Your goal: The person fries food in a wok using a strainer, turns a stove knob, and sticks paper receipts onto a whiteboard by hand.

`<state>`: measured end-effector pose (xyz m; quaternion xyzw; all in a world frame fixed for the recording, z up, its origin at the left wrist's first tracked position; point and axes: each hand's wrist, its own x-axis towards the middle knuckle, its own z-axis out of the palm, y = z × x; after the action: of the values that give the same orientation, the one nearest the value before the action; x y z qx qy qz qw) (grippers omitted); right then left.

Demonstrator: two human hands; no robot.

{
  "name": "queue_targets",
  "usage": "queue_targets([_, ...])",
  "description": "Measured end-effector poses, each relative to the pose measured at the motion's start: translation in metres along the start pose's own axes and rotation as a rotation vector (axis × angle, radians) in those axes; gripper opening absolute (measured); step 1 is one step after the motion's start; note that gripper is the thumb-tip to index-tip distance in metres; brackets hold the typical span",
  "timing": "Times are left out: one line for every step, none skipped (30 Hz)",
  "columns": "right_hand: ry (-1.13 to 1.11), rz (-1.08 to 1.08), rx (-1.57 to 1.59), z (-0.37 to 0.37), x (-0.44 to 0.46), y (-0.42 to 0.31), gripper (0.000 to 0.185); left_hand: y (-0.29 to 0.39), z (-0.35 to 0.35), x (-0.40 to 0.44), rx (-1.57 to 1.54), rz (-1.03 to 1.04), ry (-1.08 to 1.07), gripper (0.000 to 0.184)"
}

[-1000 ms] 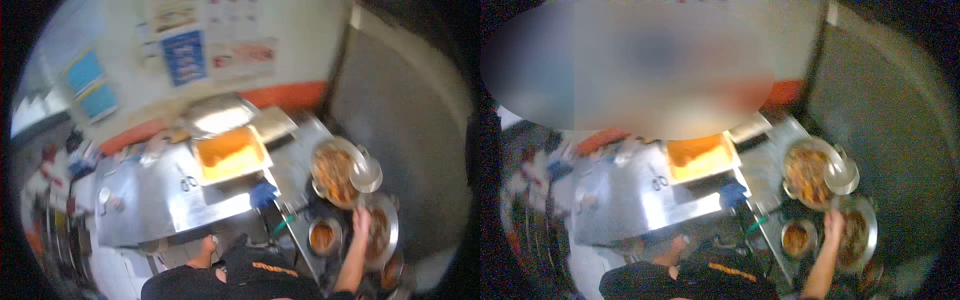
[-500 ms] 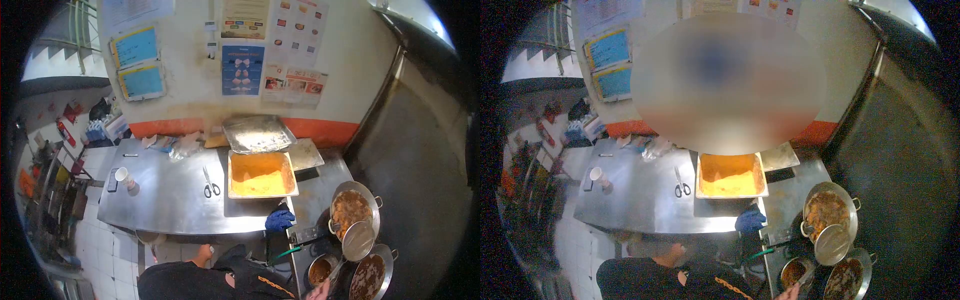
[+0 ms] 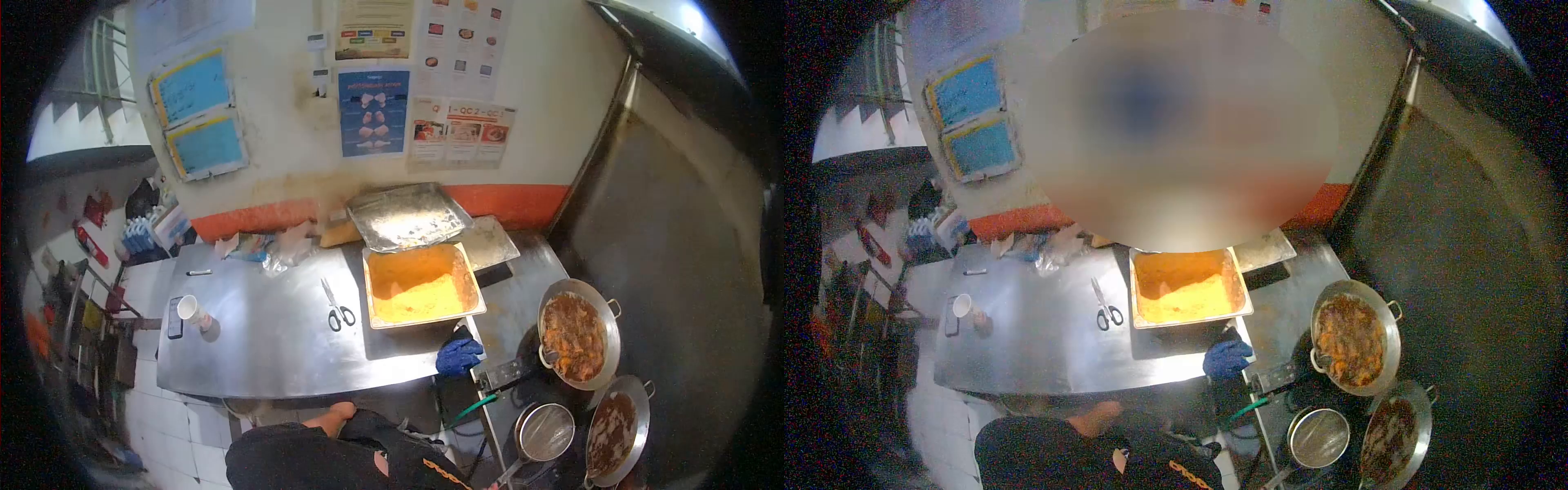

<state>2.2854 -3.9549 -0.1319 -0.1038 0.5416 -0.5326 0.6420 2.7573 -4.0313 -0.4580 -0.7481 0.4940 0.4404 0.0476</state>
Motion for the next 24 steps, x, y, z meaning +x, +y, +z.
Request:
queue_targets([0.129,0.049,0.089,0.032,-0.016,-0.014,0.035,0.004,-0.001,0.007,-0.041,-0.089,-0.030,0.030])
queue_targets([0.154,0.071,0.077,0.027,-0.011,-0.008,0.031,0.003,-0.004,0.013,-0.077,-0.123,0.020,0.030])
queue_targets([0.181,0.095,0.061,0.014,0.006,0.003,0.029,-0.002,0.003,0.023,-0.114,-0.158,0.065,0.030])
queue_targets([0.210,0.122,0.041,0.002,0.025,0.013,0.029,-0.006,0.012,0.024,-0.153,-0.196,0.107,0.030])
queue_targets([0.241,0.153,0.019,-0.015,0.047,0.024,0.030,-0.007,-0.004,0.015,0.053,-0.101,-0.199,0.036])
queue_targets([0.277,0.187,-0.004,-0.025,0.061,0.031,0.034,-0.014,-0.002,0.019,-0.028,-0.114,-0.070,0.035])
queue_targets([0.267,0.245,-0.035,-0.040,0.075,0.031,0.063,-0.019,0.007,0.019,-0.111,-0.129,0.052,0.035])
queue_targets([0.367,0.013,0.003,0.002,0.073,0.025,0.019,-0.021,0.014,0.005,-0.047,-0.140,0.033,0.035])
queue_targets([0.116,-0.081,0.014,-0.031,0.097,0.041,0.024,-0.022,-0.001,-0.003,0.011,-0.150,0.014,0.035])
queue_targets([0.165,-0.040,-0.074,-0.062,0.123,0.053,0.036,-0.023,-0.012,-0.010,0.061,-0.158,-0.009,0.035])
queue_targets([0.311,0.006,0.030,-0.043,0.125,0.046,0.027,-0.016,-0.029,-0.036,-0.027,-0.135,-0.009,0.034])
queue_targets([0.249,-0.017,0.055,-0.064,0.146,0.054,0.028,-0.021,-0.026,-0.034,-0.043,-0.128,0.055,0.034])
queue_targets([0.181,0.002,0.050,-0.075,0.154,0.057,0.026,-0.028,-0.019,-0.029,-0.051,-0.124,0.118,0.034])
queue_targets([0.183,-0.019,0.039,-0.082,0.166,0.063,0.025,-0.036,-0.013,-0.019,-0.060,-0.121,0.189,0.035])
queue_targets([0.189,-0.038,0.027,-0.092,0.171,0.067,0.024,-0.044,-0.008,-0.016,-0.066,-0.119,0.255,0.035])
queue_targets([0.173,-0.029,0.020,-0.098,0.172,0.066,0.025,-0.034,-0.025,-0.039,-0.074,-0.112,0.230,0.037])
queue_targets([0.152,-0.022,0.021,-0.097,0.176,0.066,0.025,-0.004,-0.062,-0.078,-0.079,-0.103,0.211,0.038])
queue_targets([0.132,-0.016,0.026,-0.095,0.177,0.064,0.026,0.012,-0.078,-0.095,-0.118,-0.119,0.194,0.037])
queue_targets([0.100,0.036,0.036,-0.091,0.179,0.062,0.027,0.021,-0.085,-0.105,-0.153,-0.133,0.179,0.036])
queue_targets([0.074,0.084,0.053,-0.089,0.179,0.060,0.027,0.023,-0.082,-0.111,-0.290,0.025,0.293,0.034])
queue_targets([0.054,0.130,0.069,-0.100,0.179,0.056,0.027,0.024,-0.074,-0.115,-0.428,0.185,0.401,0.032])
queue_targets([-0.028,0.116,0.135,-0.108,0.182,0.057,0.026,0.028,-0.068,-0.115,-0.498,0.303,0.470,0.031])
queue_targets([0.031,0.068,0.114,-0.104,0.176,0.056,0.025,0.028,-0.062,-0.110,-0.562,0.394,0.432,0.031])
queue_targets([0.095,0.019,0.090,-0.090,0.175,0.054,0.023,0.046,-0.078,-0.131,-0.637,0.389,0.390,0.028])
